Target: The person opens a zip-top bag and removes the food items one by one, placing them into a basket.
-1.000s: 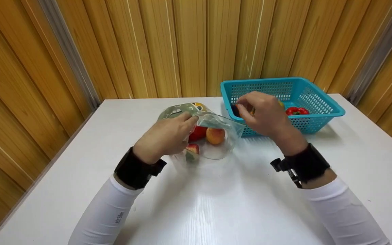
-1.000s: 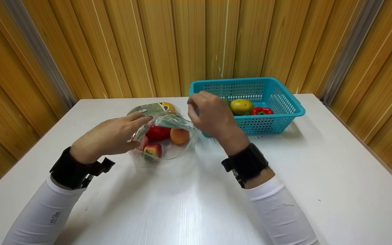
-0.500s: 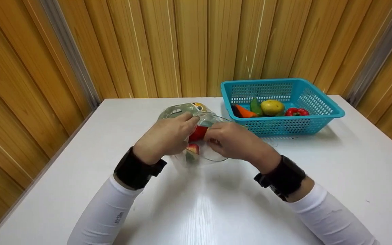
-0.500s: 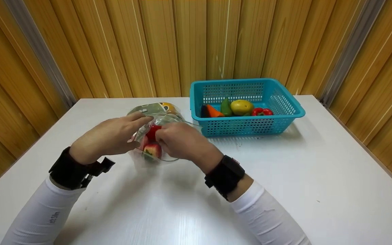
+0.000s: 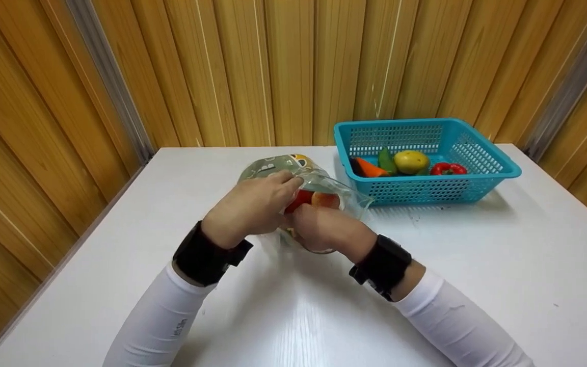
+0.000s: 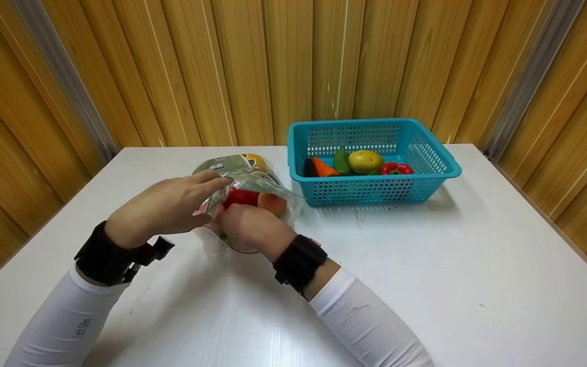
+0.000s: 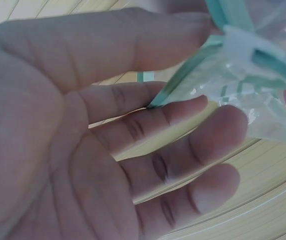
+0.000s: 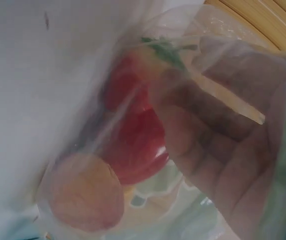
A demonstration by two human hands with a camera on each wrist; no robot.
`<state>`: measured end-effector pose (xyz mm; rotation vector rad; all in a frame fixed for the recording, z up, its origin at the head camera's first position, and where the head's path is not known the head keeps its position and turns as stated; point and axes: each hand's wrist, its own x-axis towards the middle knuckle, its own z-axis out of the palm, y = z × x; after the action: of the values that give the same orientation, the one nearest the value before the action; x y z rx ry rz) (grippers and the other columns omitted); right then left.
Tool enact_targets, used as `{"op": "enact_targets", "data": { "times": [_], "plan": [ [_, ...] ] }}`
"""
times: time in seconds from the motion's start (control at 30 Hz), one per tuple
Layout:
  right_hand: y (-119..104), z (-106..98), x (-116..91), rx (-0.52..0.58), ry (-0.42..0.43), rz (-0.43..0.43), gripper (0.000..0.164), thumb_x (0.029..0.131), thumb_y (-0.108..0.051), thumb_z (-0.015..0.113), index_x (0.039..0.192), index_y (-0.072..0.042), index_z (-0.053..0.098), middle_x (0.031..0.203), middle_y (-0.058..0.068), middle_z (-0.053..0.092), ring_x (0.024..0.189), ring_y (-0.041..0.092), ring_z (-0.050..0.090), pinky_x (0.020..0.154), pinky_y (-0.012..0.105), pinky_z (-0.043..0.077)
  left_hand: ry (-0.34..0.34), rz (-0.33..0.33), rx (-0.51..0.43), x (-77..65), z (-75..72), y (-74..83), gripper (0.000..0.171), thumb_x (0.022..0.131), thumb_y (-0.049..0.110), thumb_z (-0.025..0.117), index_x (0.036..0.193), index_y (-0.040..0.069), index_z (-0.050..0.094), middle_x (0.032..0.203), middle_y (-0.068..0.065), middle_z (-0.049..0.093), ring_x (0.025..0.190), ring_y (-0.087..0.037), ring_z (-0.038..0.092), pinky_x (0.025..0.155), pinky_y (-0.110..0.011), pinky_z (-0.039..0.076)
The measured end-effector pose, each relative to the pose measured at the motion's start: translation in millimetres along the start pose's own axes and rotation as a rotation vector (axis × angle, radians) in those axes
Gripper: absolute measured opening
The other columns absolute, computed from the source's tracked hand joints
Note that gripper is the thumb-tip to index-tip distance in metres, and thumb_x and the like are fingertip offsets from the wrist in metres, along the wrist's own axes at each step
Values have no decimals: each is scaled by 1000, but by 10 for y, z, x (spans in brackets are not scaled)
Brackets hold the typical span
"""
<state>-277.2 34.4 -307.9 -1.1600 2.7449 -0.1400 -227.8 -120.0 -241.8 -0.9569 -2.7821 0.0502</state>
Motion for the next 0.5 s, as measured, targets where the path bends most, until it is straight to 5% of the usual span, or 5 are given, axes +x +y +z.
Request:
{"op": "enact_targets", "data": {
  "times": [0.17,0.4,0.5],
  "plan": [
    [-7,79,79,-36,-18,20,47,103,-27,53,146,-9,45,142,4,54,122,20,51,116,43,34,-7,-2,9,13,6,6,48,86,10,72,131,6,58,122,-12,63,108,-28,65,91,-45,55],
    [10,170,79,-358,30,-92,56,104,-21,50,153,-2,31,159,9,34,141,24,35,123,41,23,0,11,31,24,20,12,41,87,6,65,127,5,59,120,-12,64,110,-27,64,90,-45,56],
    [21,174,75,-310,68,-87,56,105,-21,50,154,-3,31,159,8,35,142,23,35,122,41,24,31,22,23,22,30,16,31,88,5,63,119,5,61,114,-11,65,106,-27,65,85,-44,57]
  ]
}}
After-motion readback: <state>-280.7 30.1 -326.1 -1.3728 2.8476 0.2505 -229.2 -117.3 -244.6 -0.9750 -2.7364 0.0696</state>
